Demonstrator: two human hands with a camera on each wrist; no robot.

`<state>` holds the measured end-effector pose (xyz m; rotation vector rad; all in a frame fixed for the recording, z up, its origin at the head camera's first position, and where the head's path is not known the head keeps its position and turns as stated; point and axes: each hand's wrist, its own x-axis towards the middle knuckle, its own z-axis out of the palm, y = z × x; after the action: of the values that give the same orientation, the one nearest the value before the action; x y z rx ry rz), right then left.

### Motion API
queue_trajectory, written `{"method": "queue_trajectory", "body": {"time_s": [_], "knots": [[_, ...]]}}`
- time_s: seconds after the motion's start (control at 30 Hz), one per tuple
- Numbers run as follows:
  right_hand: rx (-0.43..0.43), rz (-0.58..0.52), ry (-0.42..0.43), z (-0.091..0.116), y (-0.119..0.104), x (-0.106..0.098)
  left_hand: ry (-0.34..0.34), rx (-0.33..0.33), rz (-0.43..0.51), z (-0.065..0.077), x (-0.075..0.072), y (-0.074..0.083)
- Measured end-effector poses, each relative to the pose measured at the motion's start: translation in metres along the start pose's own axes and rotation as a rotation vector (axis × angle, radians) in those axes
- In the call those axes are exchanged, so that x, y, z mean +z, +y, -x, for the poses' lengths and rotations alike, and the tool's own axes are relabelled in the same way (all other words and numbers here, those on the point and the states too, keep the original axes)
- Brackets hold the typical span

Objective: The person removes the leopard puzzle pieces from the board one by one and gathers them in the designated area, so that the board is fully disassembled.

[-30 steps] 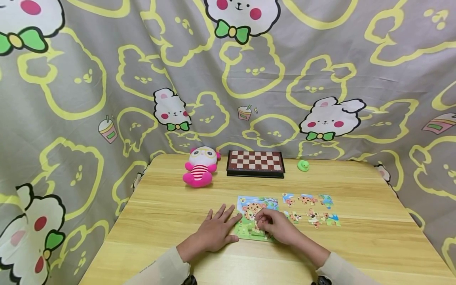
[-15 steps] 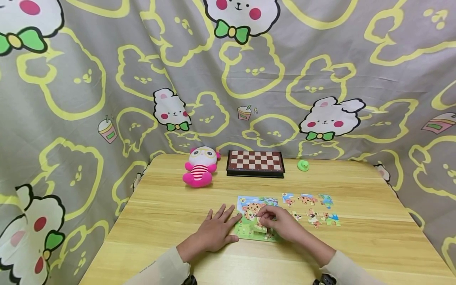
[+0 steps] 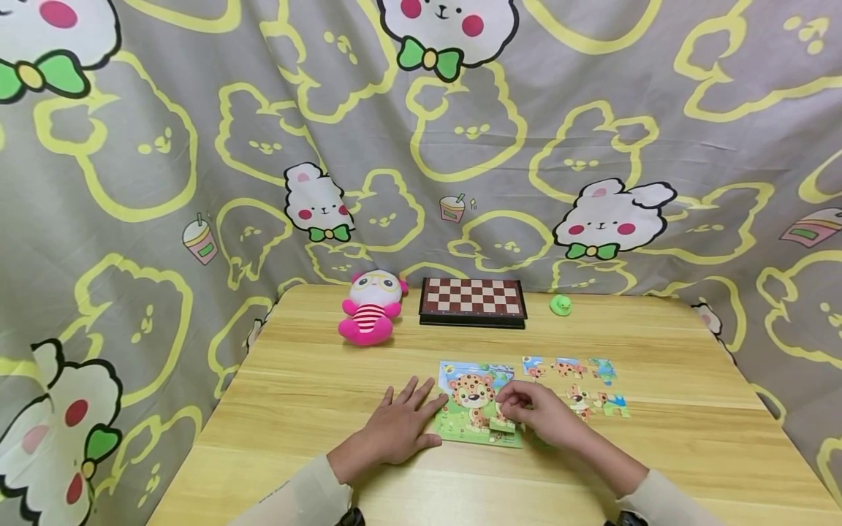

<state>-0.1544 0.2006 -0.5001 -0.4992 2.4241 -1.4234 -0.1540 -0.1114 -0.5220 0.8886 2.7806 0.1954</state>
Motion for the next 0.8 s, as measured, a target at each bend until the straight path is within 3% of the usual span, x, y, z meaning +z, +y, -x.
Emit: {"method": "queue_trajectory", "body": {"time_s": [0.5, 0.8], "knots": [[0.005, -0.033, -0.029, 0.030, 0.027, -0.031, -0.004, 0.004, 0.006, 0.002, -0.006, 0.003], [0.023, -0.037, -0.032, 0.052, 0.041, -0.053, 0.001, 0.003, -0.009, 0.000, 0.000, 0.000]]}}
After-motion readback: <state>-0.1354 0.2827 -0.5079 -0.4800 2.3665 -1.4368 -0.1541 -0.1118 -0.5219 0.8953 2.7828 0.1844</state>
